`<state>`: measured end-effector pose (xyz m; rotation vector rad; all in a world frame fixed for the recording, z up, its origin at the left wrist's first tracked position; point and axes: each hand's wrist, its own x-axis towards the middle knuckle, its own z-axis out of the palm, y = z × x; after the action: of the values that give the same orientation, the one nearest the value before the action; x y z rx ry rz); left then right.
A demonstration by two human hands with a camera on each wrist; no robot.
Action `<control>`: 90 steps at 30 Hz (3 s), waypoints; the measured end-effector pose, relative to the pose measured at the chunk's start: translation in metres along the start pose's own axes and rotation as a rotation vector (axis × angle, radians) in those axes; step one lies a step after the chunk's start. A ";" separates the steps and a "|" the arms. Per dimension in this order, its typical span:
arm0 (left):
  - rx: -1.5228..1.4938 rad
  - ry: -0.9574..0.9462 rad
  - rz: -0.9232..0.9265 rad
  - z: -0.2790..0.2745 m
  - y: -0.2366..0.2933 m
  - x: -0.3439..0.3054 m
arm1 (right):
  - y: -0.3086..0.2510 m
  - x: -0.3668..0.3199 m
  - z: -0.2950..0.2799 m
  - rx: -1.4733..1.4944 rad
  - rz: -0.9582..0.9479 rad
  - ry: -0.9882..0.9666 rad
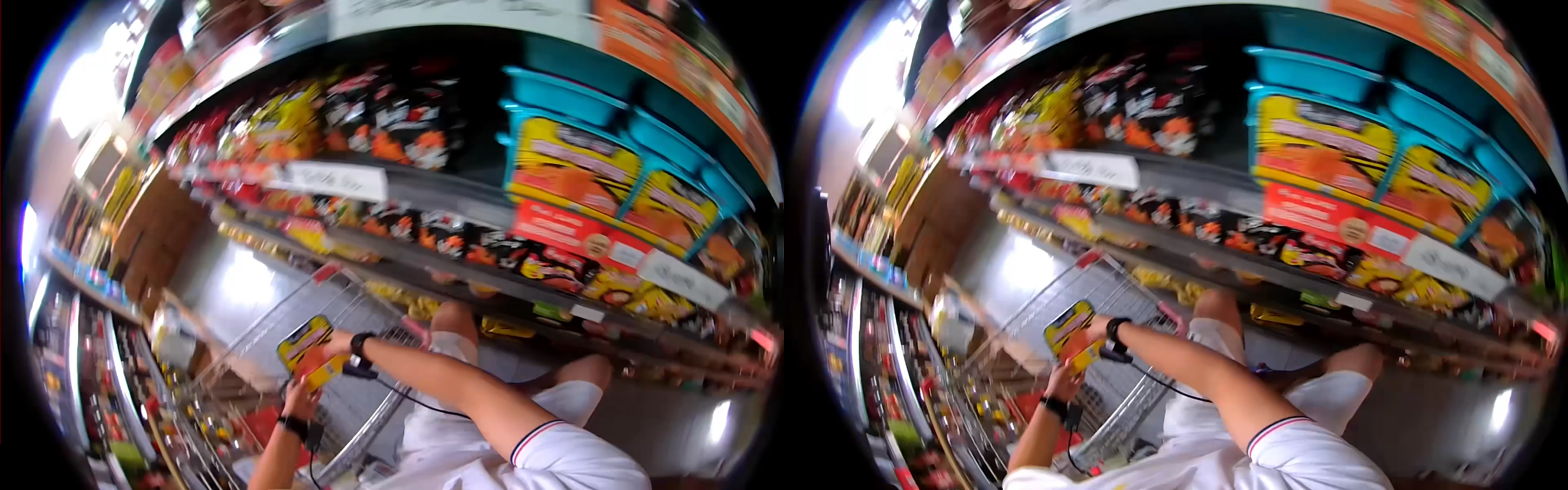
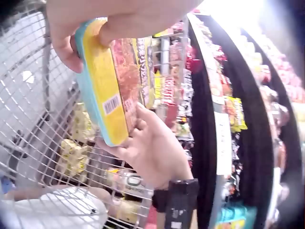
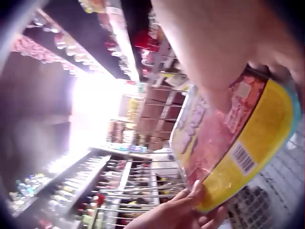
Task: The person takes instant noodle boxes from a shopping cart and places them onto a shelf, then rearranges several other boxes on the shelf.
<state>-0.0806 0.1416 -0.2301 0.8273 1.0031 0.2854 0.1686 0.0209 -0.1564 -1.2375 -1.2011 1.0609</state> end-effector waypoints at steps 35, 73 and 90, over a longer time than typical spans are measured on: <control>0.324 -0.777 1.558 0.630 0.148 -0.239 | -0.384 -0.416 -0.250 -1.276 -0.657 1.565; 0.649 -0.374 1.824 0.624 0.141 -0.238 | -0.381 -0.432 -0.271 -1.278 -0.229 1.369; 0.205 -0.753 1.351 0.532 0.133 -0.212 | -0.357 -0.350 -0.201 -1.259 -0.719 1.290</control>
<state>0.2703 -0.1447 0.1451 1.5612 -0.3655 0.9268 0.3158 -0.3710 0.1829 -1.6599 -0.9712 -1.1567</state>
